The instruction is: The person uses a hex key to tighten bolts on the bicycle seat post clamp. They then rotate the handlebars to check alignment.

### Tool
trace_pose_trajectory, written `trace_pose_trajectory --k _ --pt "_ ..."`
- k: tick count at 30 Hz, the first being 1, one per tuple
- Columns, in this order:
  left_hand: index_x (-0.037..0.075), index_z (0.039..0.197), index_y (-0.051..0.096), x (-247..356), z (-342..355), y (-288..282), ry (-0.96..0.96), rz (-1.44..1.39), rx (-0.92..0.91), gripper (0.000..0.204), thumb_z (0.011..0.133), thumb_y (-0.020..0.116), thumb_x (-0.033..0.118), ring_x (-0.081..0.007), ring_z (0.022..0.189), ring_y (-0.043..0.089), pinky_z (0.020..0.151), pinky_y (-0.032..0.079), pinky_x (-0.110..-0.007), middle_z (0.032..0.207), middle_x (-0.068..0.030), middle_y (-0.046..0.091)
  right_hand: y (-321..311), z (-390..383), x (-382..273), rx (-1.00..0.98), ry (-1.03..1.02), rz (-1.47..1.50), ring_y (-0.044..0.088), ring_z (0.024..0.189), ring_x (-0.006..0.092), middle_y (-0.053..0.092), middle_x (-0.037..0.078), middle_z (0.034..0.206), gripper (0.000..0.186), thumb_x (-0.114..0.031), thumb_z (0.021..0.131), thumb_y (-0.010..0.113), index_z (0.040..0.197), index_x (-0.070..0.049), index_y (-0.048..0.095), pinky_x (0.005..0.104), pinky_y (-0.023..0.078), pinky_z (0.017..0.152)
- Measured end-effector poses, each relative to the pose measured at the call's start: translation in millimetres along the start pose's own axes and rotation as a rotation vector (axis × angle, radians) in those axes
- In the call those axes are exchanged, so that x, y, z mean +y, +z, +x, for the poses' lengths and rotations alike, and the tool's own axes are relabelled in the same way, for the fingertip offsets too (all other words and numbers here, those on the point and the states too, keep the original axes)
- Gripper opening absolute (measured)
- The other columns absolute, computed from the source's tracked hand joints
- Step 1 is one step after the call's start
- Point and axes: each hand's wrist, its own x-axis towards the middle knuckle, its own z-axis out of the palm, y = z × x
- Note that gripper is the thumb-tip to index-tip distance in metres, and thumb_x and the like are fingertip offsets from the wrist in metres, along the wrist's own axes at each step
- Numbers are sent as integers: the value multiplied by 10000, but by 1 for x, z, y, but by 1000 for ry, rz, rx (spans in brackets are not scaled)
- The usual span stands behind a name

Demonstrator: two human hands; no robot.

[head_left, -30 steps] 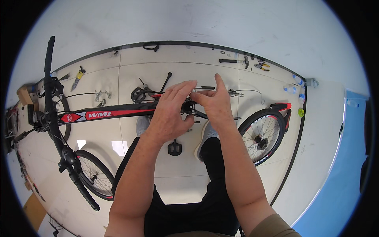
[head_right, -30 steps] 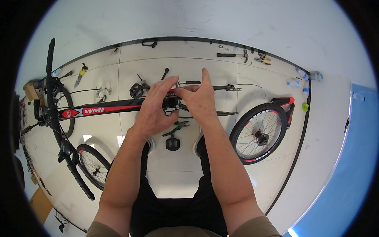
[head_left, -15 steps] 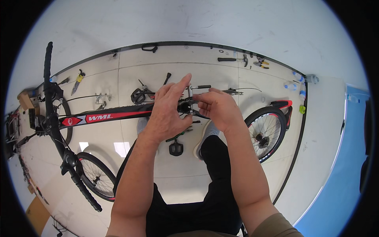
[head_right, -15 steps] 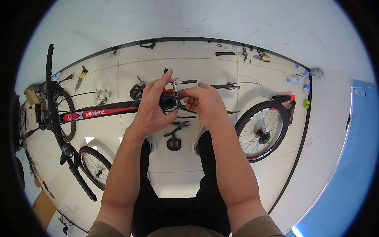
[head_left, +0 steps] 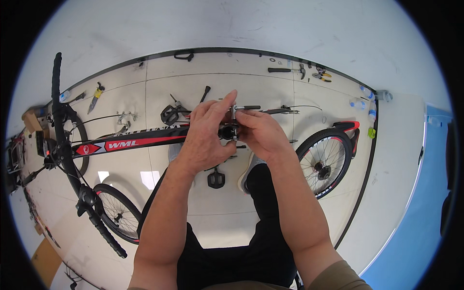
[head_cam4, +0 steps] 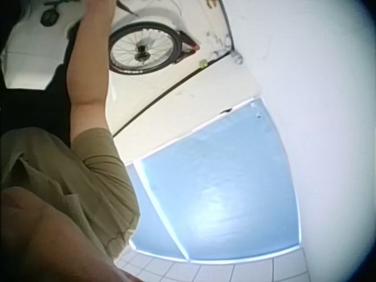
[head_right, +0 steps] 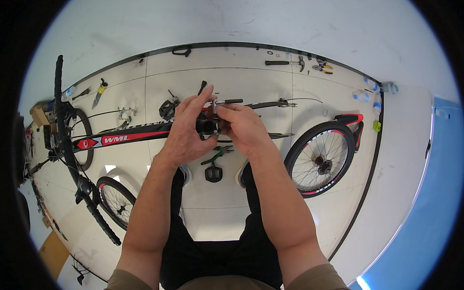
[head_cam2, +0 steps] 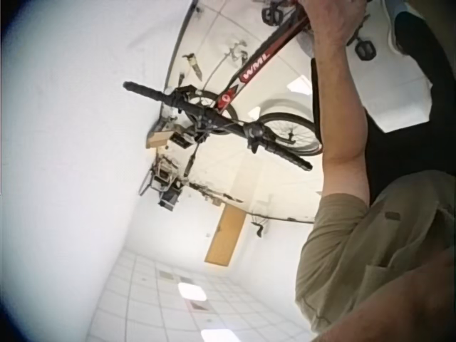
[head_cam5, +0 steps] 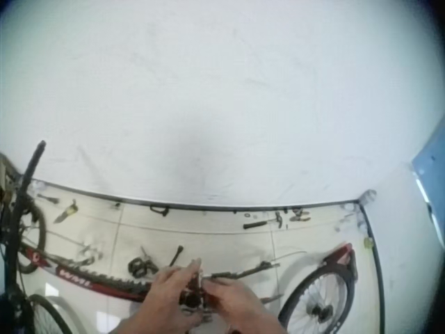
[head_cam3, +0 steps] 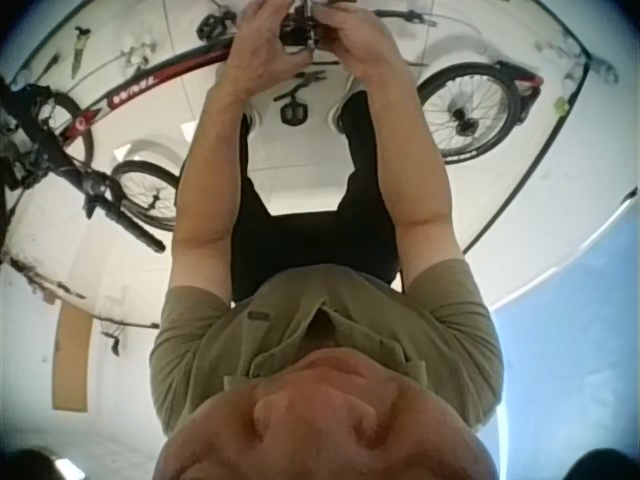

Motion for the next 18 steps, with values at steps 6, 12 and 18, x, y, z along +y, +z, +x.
trace_pose_trajectory --k 6,12,18 --pt "140 1572 305 0 0 0 29 46 22 1064 603 730 35 -372 1368 412 1166 287 -490 1470 -155 458 2 1 2 9 5 85 547 799 126 691 48 968 172 -141 965 664 1055 2 691 302 452 755" --pt "78 1608 141 -1 -3 0 -44 102 95 1216 586 800 97 -411 1446 313 1184 240 -523 1580 -222 302 1 6 7 40 16 81 567 820 133 683 58 944 186 -120 916 724 1039 12 679 292 453 766" --pt "96 1614 134 -6 -7 4 50 174 201 1240 597 844 135 -445 1452 277 1178 206 -541 1605 -249 235 6 -3 2 11 25 92 582 823 143 684 49 959 203 -169 953 669 1070 -4 689 311 459 776"
